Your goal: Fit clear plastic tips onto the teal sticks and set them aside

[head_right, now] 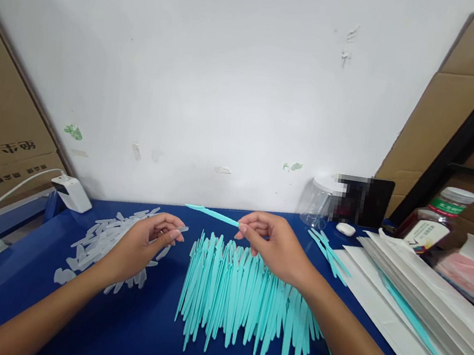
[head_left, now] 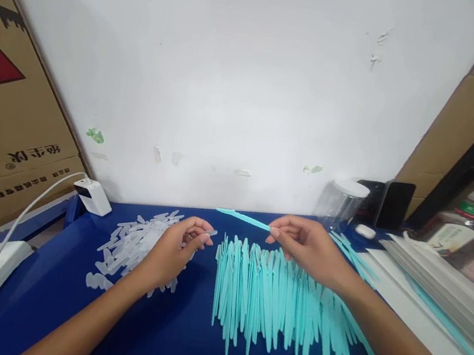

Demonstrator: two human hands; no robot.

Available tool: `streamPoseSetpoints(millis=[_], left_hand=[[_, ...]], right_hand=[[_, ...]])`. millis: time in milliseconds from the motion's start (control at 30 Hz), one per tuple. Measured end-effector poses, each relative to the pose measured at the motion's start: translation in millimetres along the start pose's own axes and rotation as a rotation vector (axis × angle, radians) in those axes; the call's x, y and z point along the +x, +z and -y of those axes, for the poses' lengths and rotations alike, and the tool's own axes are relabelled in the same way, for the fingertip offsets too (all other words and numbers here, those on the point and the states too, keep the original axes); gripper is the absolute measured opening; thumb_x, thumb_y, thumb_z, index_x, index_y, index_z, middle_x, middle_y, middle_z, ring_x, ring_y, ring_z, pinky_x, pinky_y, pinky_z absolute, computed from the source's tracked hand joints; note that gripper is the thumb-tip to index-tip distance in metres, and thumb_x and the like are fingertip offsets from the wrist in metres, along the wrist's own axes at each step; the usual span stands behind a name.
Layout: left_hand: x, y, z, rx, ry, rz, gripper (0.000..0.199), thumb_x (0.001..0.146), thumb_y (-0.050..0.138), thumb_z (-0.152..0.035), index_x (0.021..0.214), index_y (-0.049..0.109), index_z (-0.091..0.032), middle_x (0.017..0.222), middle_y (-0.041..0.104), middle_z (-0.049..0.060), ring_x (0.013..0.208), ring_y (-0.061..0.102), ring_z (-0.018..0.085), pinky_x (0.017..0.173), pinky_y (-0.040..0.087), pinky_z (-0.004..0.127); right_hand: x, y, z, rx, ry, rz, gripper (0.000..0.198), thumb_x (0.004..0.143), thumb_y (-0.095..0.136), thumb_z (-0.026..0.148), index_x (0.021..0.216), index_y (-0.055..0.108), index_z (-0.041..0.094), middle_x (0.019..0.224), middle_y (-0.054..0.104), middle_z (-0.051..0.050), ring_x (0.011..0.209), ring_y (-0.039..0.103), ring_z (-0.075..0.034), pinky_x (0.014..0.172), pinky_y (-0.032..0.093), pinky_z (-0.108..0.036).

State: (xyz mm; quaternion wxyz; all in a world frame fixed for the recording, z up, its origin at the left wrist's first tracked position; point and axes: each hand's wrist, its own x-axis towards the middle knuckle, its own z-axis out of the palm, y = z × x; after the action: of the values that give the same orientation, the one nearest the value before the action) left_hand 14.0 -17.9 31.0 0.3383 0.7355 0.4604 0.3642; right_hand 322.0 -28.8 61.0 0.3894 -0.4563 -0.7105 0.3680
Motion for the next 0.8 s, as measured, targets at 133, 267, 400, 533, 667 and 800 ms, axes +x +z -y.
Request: streamPoseSetpoints(millis=[133,267,400,533,667,800], left_hand=[[1.8,-2.6,1.0,-0.124,-0.034,-0.039,0.029,0.095,0.068,-0.046,0.110,0.069,-0.021,0.102,0.081,0.009,0.086,0.073,0.022,0.080,0.057,0.036],[2.6,-4.6,-2.5,-0.158,-0.038,-0.104,0.032,0.090,0.074,-0.048,0.105,0.073,-0.020,0.095,0.081,0.008,0.081,0.072,0.021,0.078,0.058,0.035],[2.9,-4.0,-2.8,-0.186,-0.042,-0.128,0.033,0.090,0.075,-0.049,0.105,0.076,-0.020,0.096,0.081,0.008,0.084,0.072,0.021,0.078,0.058,0.035],[3.3,-3.4,0.0,-0.238,-0.060,-0.143,0.033,0.090,0.075,-0.049,0.106,0.077,-0.020,0.099,0.081,0.009,0.086,0.072,0.021,0.077,0.058,0.033],[3.1,-4.8,-0.5,-0.304,-0.084,-0.190,0.036,0.087,0.079,-0.048,0.109,0.078,-0.020,0.102,0.081,0.010,0.087,0.071,0.020,0.072,0.056,0.030],[2.8,-6.0,-1.9,-0.327,-0.139,-0.217,0.041,0.083,0.083,-0.048,0.111,0.080,-0.019,0.106,0.080,0.012,0.090,0.070,0.022,0.070,0.055,0.029]], right_hand=[[0.2,-0.9,1.4,0.041,0.012,-0.001,0.035,0.094,0.067,0.054,0.103,0.074,0.021,0.095,0.079,-0.009,0.056,0.056,-0.012,0.049,0.044,-0.028],[0.2,-1.2,2.2,0.041,0.019,-0.006,0.033,0.094,0.068,0.051,0.100,0.075,0.020,0.090,0.079,-0.009,0.056,0.056,-0.012,0.050,0.045,-0.027],[1.2,-2.1,0.7,0.047,0.026,-0.035,0.033,0.094,0.069,0.051,0.101,0.076,0.020,0.091,0.079,-0.009,0.056,0.056,-0.013,0.050,0.045,-0.028],[1.5,-2.7,0.2,0.051,0.023,-0.055,0.034,0.093,0.069,0.052,0.102,0.076,0.019,0.091,0.079,-0.010,0.056,0.057,-0.013,0.051,0.046,-0.028],[0.8,-3.5,2.2,0.060,0.020,-0.053,0.035,0.093,0.071,0.052,0.102,0.076,0.019,0.091,0.079,-0.010,0.056,0.056,-0.012,0.050,0.045,-0.027],[0.0,-3.9,2.9,0.064,0.020,-0.050,0.034,0.094,0.069,0.051,0.103,0.076,0.018,0.091,0.079,-0.010,0.055,0.055,-0.011,0.050,0.044,-0.026]])
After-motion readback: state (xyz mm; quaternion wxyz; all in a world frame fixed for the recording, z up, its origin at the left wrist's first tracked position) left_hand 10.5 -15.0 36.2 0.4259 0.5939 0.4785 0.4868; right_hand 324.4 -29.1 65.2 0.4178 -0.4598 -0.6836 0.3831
